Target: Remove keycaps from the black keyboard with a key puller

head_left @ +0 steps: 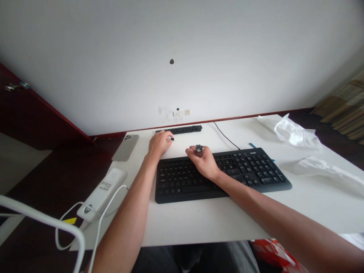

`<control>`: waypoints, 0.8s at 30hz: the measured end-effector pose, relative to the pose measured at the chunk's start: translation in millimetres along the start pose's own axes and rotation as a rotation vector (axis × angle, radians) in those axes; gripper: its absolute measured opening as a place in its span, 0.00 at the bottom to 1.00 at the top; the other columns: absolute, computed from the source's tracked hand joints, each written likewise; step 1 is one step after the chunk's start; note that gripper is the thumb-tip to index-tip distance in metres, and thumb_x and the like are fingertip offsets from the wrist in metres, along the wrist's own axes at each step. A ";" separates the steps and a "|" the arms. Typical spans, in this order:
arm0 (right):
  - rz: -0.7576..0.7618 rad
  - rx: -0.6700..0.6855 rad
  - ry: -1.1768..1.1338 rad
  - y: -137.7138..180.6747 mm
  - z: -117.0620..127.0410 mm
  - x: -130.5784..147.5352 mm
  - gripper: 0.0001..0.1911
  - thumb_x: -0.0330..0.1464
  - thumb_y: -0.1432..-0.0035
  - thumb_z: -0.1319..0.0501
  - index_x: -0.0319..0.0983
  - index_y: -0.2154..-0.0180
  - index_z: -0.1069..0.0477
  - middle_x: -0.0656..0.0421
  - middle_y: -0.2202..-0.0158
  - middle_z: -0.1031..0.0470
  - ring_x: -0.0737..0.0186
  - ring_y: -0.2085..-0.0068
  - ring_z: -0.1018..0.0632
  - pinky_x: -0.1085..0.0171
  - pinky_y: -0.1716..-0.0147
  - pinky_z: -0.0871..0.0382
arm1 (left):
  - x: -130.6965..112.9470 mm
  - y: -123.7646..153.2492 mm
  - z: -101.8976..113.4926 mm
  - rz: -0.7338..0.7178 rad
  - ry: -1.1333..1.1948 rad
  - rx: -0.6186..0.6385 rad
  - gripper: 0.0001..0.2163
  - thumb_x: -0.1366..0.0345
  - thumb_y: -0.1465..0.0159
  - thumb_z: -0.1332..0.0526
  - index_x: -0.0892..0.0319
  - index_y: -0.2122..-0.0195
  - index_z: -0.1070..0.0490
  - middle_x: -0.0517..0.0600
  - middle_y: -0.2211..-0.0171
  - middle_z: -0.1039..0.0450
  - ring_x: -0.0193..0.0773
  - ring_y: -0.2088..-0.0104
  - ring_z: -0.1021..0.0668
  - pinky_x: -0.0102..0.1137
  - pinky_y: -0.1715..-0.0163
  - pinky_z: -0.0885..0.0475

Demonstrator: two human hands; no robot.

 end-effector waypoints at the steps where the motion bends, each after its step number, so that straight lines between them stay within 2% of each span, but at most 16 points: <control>1: 0.000 0.000 0.000 -0.1 -0.1 -0.1 0.25 0.44 0.37 0.40 0.43 0.76 0.52 0.65 0.77 0.52 0.67 0.72 0.46 0.63 0.73 0.50 | 0.3 -0.2 -0.3 -0.007 -0.010 -0.018 0.09 0.67 0.36 0.36 0.48 0.57 0.20 0.49 0.58 0.23 0.46 0.54 0.24 0.37 0.55 0.29; 4: -0.001 0.005 -0.004 -0.2 -0.5 -0.1 0.24 0.43 0.37 0.40 0.43 0.77 0.52 0.65 0.77 0.52 0.67 0.72 0.46 0.63 0.73 0.50 | 2.7 -0.7 -1.2 -0.039 -0.022 -0.093 0.08 0.67 0.35 0.36 0.48 0.61 0.18 0.52 0.56 0.25 0.49 0.49 0.27 0.39 0.50 0.29; 8: 0.000 0.007 -0.003 0.0 -0.8 0.6 0.25 0.43 0.37 0.40 0.43 0.77 0.52 0.65 0.77 0.52 0.67 0.73 0.47 0.63 0.73 0.51 | 6.0 -2.4 -3.9 -0.089 -0.032 -0.146 0.08 0.68 0.35 0.37 0.49 0.62 0.17 0.52 0.57 0.25 0.49 0.52 0.28 0.40 0.46 0.31; 17: 0.008 0.001 0.007 0.6 -0.9 1.2 0.25 0.43 0.37 0.40 0.43 0.77 0.52 0.65 0.77 0.52 0.67 0.73 0.46 0.62 0.73 0.50 | 6.8 -7.1 -6.8 -0.036 -0.091 -0.202 0.07 0.67 0.35 0.36 0.49 0.61 0.18 0.52 0.49 0.25 0.51 0.46 0.30 0.43 0.46 0.32; 24: 0.004 0.000 0.023 0.5 -0.7 2.1 0.25 0.44 0.37 0.40 0.43 0.77 0.52 0.65 0.77 0.52 0.67 0.73 0.46 0.62 0.73 0.51 | 9.3 -8.1 -8.1 0.007 -0.094 -0.195 0.06 0.66 0.34 0.36 0.50 0.61 0.19 0.53 0.48 0.25 0.52 0.45 0.30 0.43 0.46 0.33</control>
Point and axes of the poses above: each hand's wrist, its own y-axis away from the middle knuckle, its own z-axis out of the back of the hand, x = y × z, the point moved 4 cm from there along -y, towards the middle knuckle
